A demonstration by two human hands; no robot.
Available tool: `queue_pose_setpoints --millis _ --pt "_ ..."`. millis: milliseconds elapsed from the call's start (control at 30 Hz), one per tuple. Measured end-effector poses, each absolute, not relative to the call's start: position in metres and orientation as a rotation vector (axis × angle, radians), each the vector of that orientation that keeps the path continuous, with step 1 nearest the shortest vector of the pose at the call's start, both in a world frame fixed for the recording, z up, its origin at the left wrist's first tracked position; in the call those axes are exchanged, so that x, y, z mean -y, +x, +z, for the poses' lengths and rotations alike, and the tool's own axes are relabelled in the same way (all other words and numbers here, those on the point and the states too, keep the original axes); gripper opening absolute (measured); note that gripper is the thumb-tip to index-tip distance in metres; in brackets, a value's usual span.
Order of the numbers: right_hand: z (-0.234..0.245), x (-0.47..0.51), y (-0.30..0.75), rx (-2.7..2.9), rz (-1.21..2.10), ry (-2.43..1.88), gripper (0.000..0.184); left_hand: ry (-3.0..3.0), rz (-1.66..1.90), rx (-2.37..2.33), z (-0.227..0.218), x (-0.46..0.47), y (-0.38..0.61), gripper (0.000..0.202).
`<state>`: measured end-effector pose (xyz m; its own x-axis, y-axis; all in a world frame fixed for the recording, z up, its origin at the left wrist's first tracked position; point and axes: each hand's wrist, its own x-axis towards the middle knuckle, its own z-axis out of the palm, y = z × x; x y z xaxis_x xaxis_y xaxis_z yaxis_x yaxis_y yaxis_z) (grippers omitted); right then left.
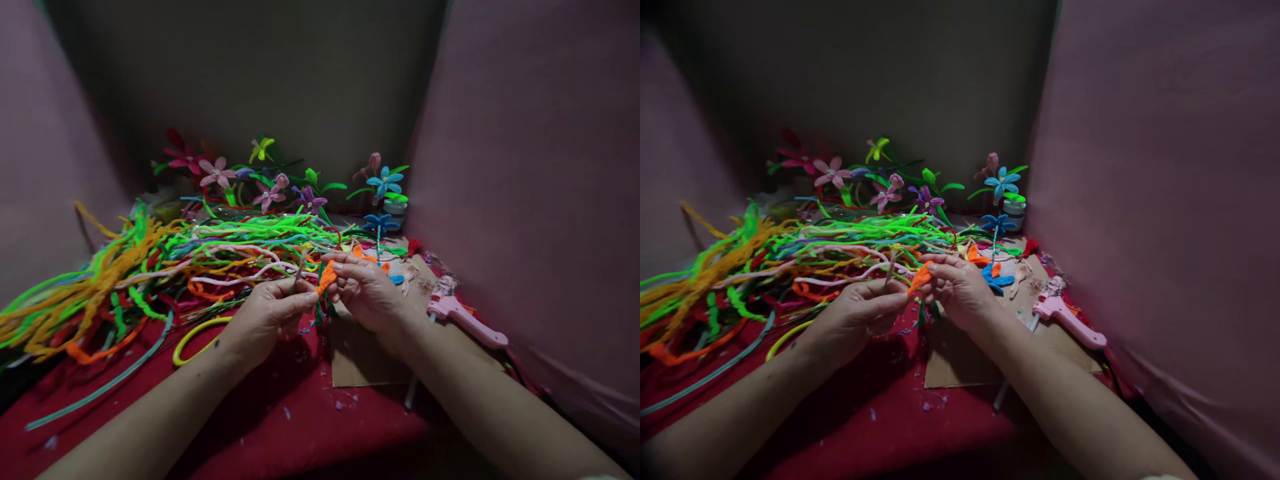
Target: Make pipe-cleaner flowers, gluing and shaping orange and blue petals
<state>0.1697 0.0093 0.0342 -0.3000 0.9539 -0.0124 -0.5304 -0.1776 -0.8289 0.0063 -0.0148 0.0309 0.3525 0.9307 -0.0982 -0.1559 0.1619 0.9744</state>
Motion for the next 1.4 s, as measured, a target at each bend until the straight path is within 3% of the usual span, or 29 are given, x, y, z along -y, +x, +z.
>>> queue_pose_setpoints --millis 167,233,400,533,833,933,1067,1167,1400 --pt "0.049 -0.007 0.190 1.194 1.490 -0.873 0.025 1.012 1.028 -0.845 0.034 0.009 0.004 0.016" --pt "0.052 0.004 0.216 1.407 1.162 -1.060 0.026 0.962 1.052 -0.806 0.036 0.006 0.003 0.017" --pt "0.024 0.046 0.304 1.761 -0.252 -1.673 0.037 0.932 1.049 -0.756 0.040 0.007 0.002 0.014" --pt "-0.014 0.058 0.344 1.892 -0.573 -1.920 0.039 0.959 1.034 -0.724 0.038 0.010 0.003 0.012" --pt "-0.025 0.058 0.343 1.717 -0.524 -1.796 0.053 0.955 1.076 -0.709 0.031 0.002 -0.003 0.015" --pt "-0.010 0.069 0.330 1.537 -0.184 -1.589 0.047 0.954 1.080 -0.696 0.029 0.001 -0.003 0.016" --pt "0.020 0.079 0.290 1.128 0.497 -1.387 0.023 0.955 1.117 -0.681 0.031 0.003 -0.001 0.016" --pt "0.043 0.074 0.255 1.058 0.871 -1.146 0.022 0.947 1.180 -0.672 0.036 0.005 -0.002 0.017" --pt "0.064 0.036 0.195 1.255 1.159 -0.878 0.027 0.884 1.347 -0.681 0.046 -0.001 -0.012 0.018"
